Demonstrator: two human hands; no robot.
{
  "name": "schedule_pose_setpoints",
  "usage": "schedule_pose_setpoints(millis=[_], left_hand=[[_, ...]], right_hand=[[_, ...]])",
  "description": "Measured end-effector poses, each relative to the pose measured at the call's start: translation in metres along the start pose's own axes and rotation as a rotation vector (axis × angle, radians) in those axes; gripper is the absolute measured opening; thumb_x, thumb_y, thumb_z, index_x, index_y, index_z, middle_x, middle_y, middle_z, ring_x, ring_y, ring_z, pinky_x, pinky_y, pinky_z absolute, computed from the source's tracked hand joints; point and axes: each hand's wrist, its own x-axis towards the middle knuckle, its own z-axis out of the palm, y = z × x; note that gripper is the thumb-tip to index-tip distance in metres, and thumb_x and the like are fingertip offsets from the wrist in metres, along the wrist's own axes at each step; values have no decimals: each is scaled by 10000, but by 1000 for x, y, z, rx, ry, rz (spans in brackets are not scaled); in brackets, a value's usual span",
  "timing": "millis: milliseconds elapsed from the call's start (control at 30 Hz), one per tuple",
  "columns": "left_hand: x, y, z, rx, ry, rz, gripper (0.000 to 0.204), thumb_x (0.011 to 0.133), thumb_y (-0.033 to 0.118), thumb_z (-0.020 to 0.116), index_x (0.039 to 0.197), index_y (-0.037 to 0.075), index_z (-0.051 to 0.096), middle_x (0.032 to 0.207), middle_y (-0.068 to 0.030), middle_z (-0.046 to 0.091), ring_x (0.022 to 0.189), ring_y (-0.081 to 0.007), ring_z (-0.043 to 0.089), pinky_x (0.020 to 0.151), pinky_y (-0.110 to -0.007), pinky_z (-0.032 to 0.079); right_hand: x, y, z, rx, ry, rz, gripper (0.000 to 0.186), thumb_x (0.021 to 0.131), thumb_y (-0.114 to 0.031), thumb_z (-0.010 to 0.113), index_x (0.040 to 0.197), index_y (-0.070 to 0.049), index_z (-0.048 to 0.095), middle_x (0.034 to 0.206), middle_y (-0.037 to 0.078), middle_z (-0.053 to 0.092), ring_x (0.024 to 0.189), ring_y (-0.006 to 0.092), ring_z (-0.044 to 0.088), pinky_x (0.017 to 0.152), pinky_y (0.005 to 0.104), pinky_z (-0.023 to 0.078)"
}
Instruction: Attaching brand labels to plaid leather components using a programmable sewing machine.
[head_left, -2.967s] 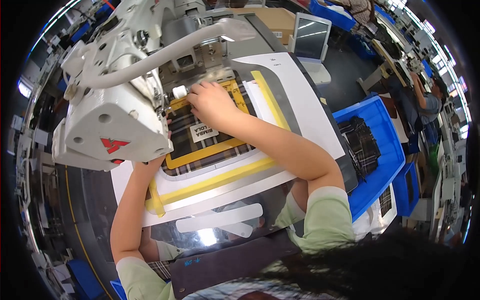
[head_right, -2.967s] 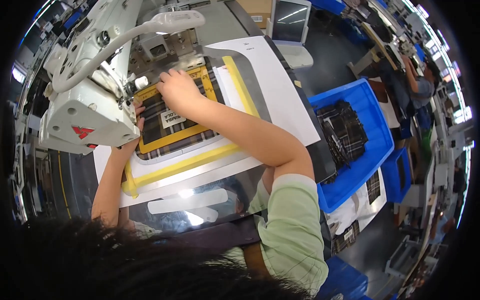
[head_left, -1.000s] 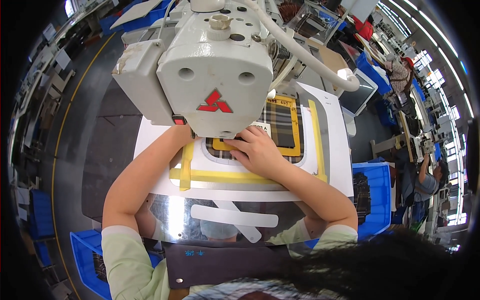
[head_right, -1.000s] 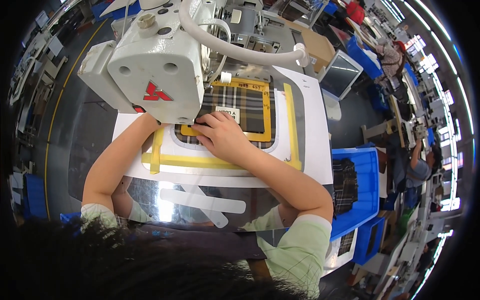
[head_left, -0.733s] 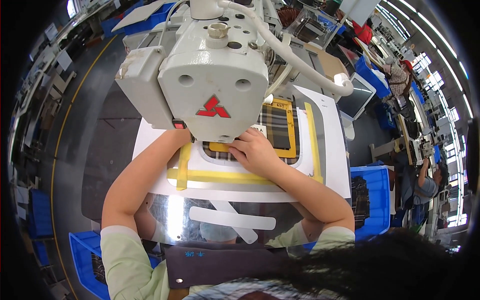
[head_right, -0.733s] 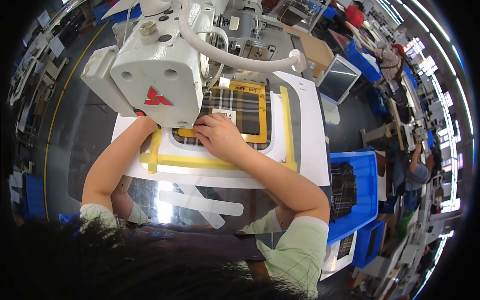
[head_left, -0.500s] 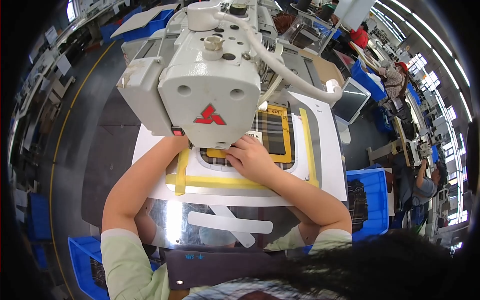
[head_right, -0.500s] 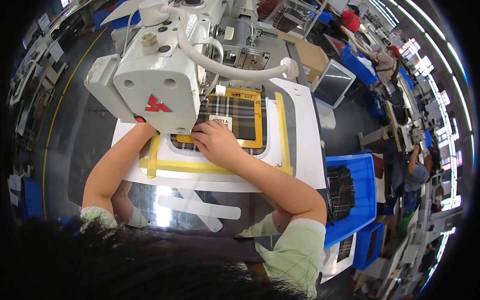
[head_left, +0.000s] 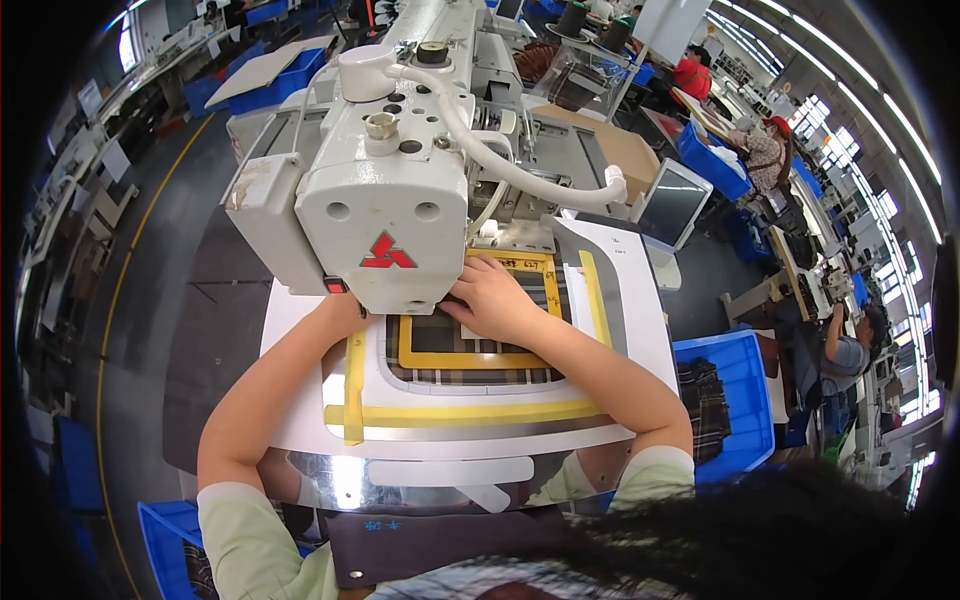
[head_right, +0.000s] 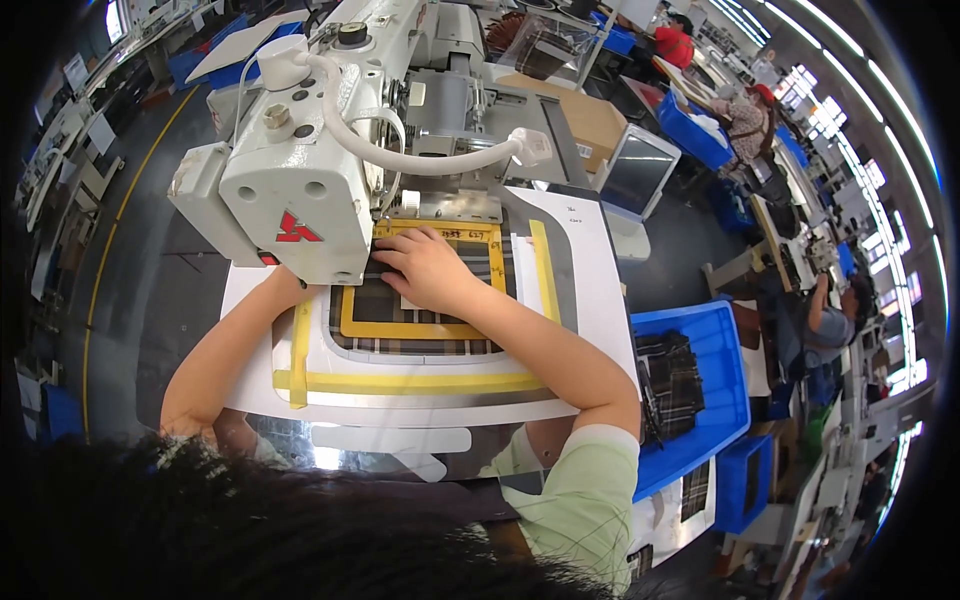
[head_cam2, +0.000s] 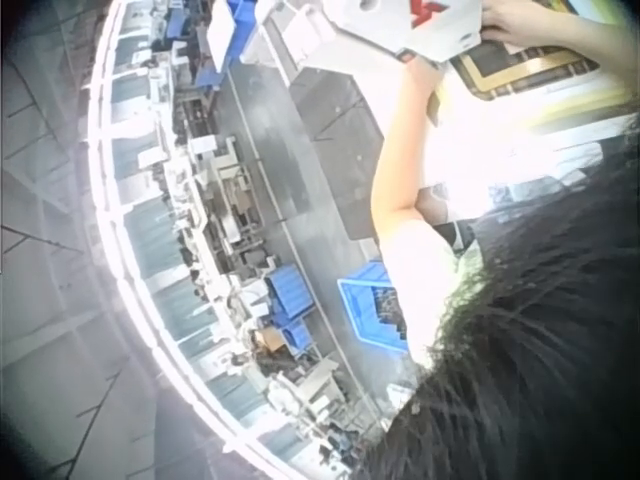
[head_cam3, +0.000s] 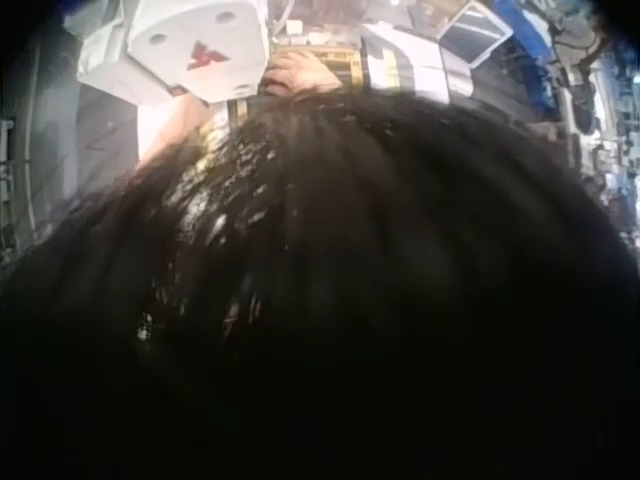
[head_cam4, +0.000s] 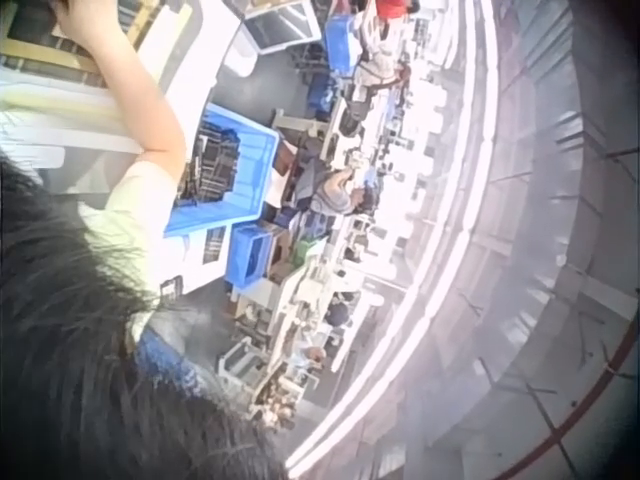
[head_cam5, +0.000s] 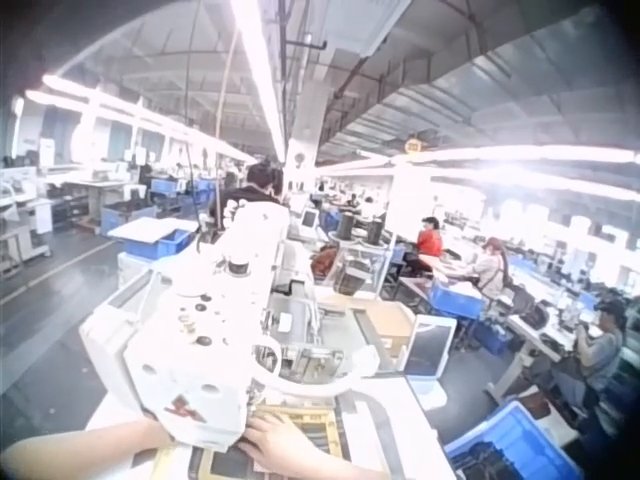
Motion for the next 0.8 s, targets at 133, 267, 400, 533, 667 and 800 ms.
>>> schedule_pose_setpoints(millis=[133,267,400,533,667,800], left_hand=[[-2,5,-10,-97,-20,-155,318,796,120,615,1107,59,591,1096,-127,615,1037,-307,570,880,-381,455],[12,22,-17,-129,-80,-396,293,802,106,599,1088,43,586,1115,-186,584,1037,-346,552,857,-392,457],[17,23,-18,-126,-55,-347,279,802,100,596,1068,18,586,1107,-198,573,1016,-362,543,851,-404,452],[18,19,-10,110,81,-136,242,809,87,580,1022,-29,580,1055,-195,558,996,-371,517,871,-418,428],[22,20,-10,150,11,-221,237,820,115,571,995,-46,568,1063,-211,512,1024,-369,478,896,-433,398],[26,26,-13,113,27,-206,255,823,142,569,997,-45,557,1068,-225,498,1037,-376,466,903,-439,386]], right_hand=[[6,2,2,27,54,-76,232,794,-225,642,956,-59,653,967,79,596,973,281,518,947,409,376],[5,5,7,27,67,-63,274,792,-240,648,999,-60,646,1008,76,594,995,275,517,949,412,376],[6,4,10,41,55,-44,305,792,-239,650,1042,-65,639,1060,73,591,1019,268,515,946,405,380],[6,6,13,63,52,-20,312,793,-231,650,1060,-70,640,1112,63,589,1038,259,510,943,394,386],[5,11,14,66,39,-27,316,793,-233,651,1066,-75,637,1137,52,586,1045,253,509,938,389,387],[3,12,20,66,65,-25,320,788,-235,657,1064,-76,629,1135,47,585,1042,255,512,932,386,387]])
